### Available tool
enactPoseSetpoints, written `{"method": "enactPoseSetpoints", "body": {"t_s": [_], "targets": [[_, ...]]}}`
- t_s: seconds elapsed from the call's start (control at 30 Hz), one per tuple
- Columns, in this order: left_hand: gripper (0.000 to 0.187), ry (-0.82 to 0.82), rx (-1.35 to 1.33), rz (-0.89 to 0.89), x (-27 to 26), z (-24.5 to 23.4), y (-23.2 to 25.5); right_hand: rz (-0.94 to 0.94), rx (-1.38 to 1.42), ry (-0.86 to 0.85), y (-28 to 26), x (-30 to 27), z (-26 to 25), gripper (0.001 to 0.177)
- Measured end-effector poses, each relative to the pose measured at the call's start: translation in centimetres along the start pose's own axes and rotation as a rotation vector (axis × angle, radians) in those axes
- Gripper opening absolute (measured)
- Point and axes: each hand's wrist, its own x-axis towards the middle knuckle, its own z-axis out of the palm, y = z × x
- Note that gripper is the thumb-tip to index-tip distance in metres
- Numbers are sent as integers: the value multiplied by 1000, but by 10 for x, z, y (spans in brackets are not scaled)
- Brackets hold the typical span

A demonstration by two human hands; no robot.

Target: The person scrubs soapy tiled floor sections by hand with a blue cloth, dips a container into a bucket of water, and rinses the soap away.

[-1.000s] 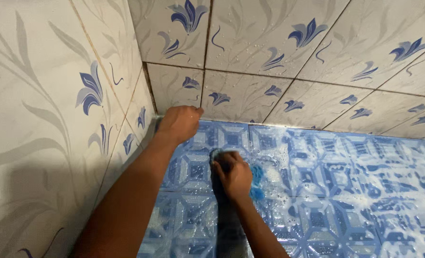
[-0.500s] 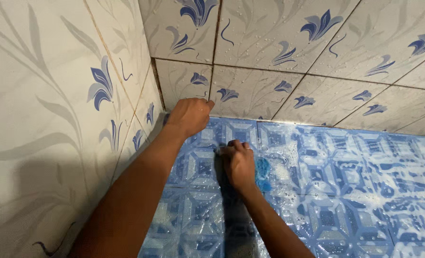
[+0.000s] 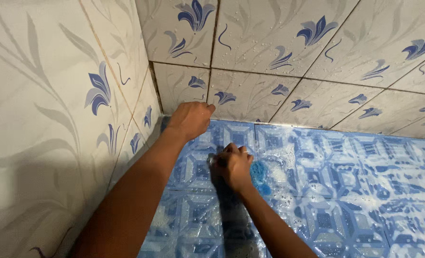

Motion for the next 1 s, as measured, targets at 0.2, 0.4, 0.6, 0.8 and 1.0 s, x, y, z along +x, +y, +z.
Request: {"method": "enactPoseSetpoints", "body": {"t_s": [0.2, 0.4, 0.6, 0.8, 1.0], "targets": [[18, 15, 10, 18, -4, -2, -3, 72, 11, 3, 10, 5, 14, 20], [16, -1, 20, 11, -4, 0, -2, 158, -19, 6, 36, 1, 38, 37], [20, 19, 0, 8, 4, 2, 3, -137, -12, -76, -51, -55, 31, 39], [15, 11, -21, 13, -4, 6, 2, -135, 136, 3, -16, -86, 14, 41], [15, -13, 10, -22, -7, 10, -5, 155, -85, -63, 36, -22, 23, 54]]}}
